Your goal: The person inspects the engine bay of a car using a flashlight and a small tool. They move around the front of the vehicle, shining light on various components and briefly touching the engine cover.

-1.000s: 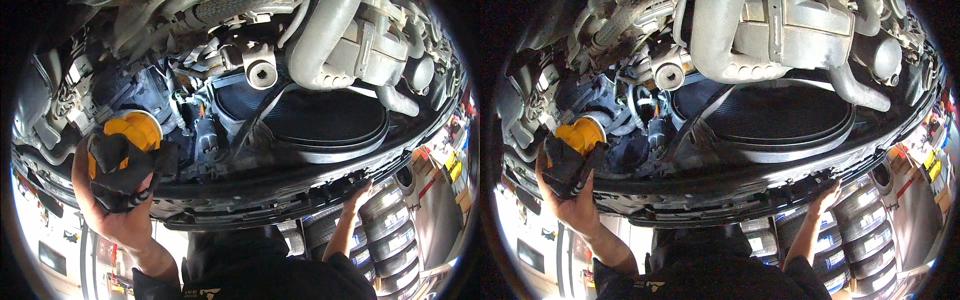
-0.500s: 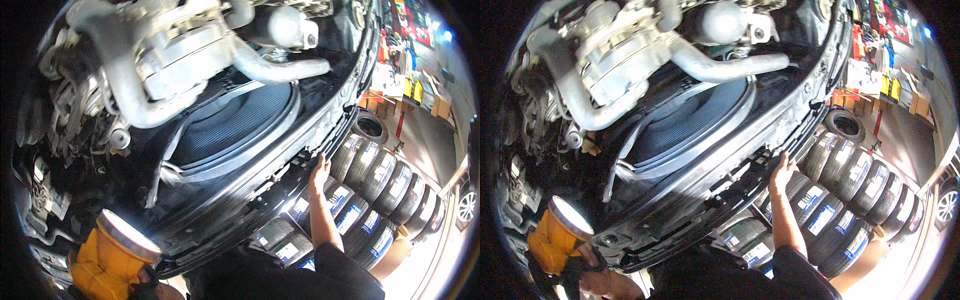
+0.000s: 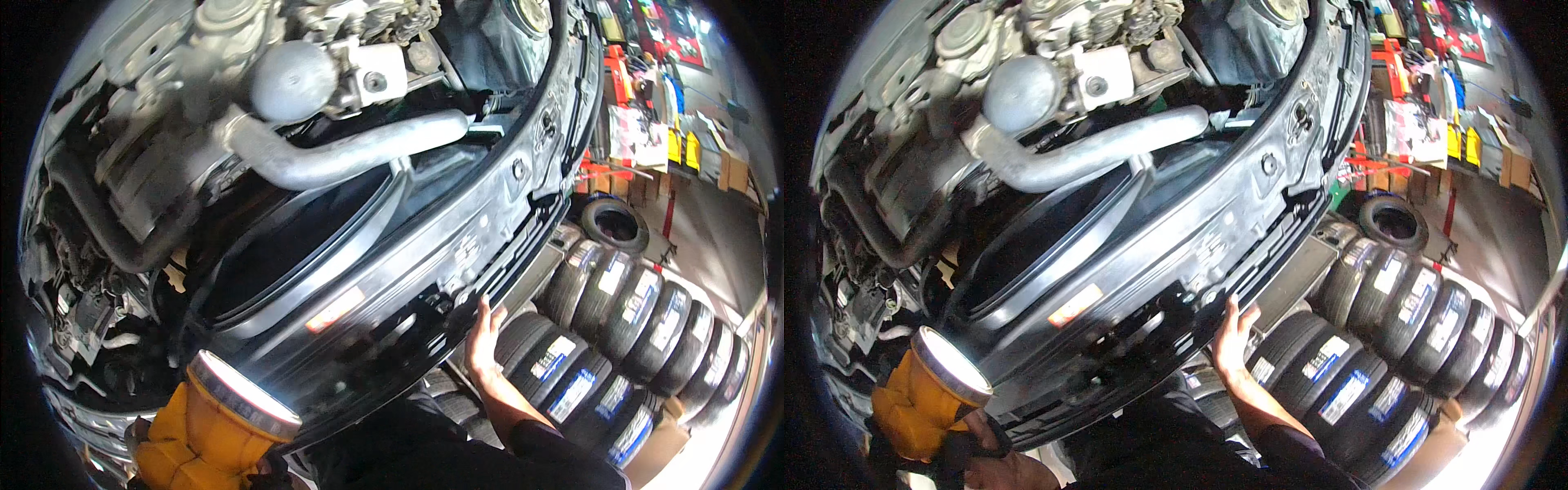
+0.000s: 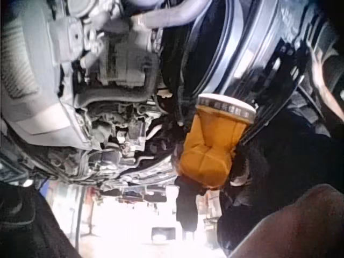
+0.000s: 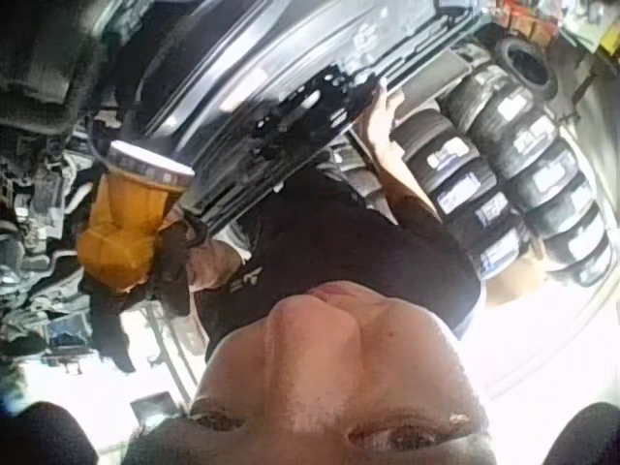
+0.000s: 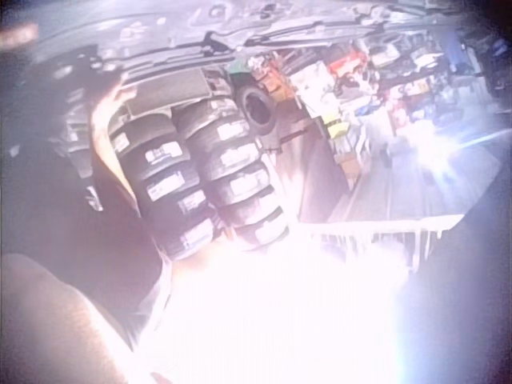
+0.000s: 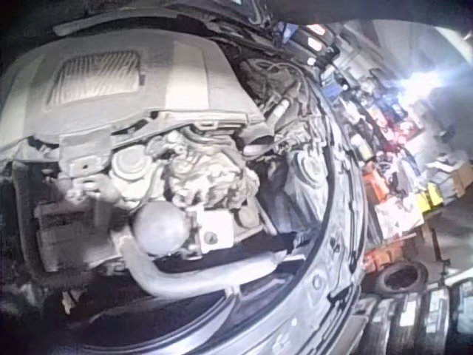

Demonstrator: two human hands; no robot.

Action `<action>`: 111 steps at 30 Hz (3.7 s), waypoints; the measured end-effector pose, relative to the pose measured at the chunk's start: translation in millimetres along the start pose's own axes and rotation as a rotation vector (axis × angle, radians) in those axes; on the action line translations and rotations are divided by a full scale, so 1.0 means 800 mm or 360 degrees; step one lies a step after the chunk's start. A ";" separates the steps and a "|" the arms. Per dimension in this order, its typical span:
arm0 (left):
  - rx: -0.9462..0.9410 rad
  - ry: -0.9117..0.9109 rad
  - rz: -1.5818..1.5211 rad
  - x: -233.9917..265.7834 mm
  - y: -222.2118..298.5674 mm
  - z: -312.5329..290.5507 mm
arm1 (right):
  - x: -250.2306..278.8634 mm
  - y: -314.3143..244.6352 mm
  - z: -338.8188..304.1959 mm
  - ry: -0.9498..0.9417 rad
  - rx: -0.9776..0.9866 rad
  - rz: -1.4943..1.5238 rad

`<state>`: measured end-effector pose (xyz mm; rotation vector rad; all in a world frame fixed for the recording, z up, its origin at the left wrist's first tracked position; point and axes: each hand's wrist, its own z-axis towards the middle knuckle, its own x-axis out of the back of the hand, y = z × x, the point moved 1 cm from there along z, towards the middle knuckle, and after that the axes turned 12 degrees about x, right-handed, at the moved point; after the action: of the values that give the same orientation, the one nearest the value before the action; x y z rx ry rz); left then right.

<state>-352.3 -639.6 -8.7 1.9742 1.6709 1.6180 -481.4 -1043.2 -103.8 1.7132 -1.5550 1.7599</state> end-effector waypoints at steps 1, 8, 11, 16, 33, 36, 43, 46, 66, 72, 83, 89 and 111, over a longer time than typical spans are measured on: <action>0.0021 0.0021 0.0010 -0.014 0.010 -0.015 | 0.007 0.012 0.008 -0.0202 0.0219 -0.0471; 0.0128 0.0058 0.0070 -0.114 0.081 -0.095 | 0.130 -0.021 0.258 0.0198 0.0140 0.0195; 0.0150 0.0044 0.0106 -0.140 0.107 -0.111 | 0.121 -0.047 0.317 0.0292 0.0138 0.0176; 0.0145 -0.0032 0.0166 -0.170 0.153 -0.111 | 0.090 -0.054 0.319 0.0420 0.0144 0.0375; -0.0829 -0.0457 0.0217 -0.348 0.325 -0.065 | 0.084 -0.042 0.318 0.0426 0.0245 0.0377; -0.0834 -0.0444 0.0387 -0.335 0.312 -0.069 | 0.085 -0.048 0.319 0.0414 0.0144 0.0355; -0.0835 -0.0303 0.0538 -0.301 0.288 -0.069 | 0.089 -0.059 0.319 0.0392 0.0117 -0.0018; -0.0837 -0.0246 0.0567 -0.292 0.276 -0.068 | 0.090 -0.060 0.320 0.0400 0.0117 -0.0210; -0.0350 0.0032 0.0208 -0.346 0.299 -0.129 | 0.112 -0.030 0.313 0.0107 0.0070 0.0464; -0.0351 -0.0044 0.0468 -0.392 0.341 -0.142 | 0.135 -0.047 0.328 -0.0174 -0.0367 0.0542; -0.0149 -0.0253 0.0591 -0.411 0.389 -0.144 | 0.144 -0.062 0.333 -0.0372 -0.0399 0.0468; -0.0207 -0.0265 0.0526 -0.412 0.398 -0.139 | 0.147 -0.054 0.331 -0.0433 -0.0375 0.0313; -0.0601 0.0012 0.1039 -0.384 0.370 -0.148 | 0.145 -0.045 0.335 -0.0441 -0.0207 0.0129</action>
<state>-195.0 -1051.1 36.8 2.4185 0.6482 1.9289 -332.0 -1292.1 -56.6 1.9176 -1.8303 1.4668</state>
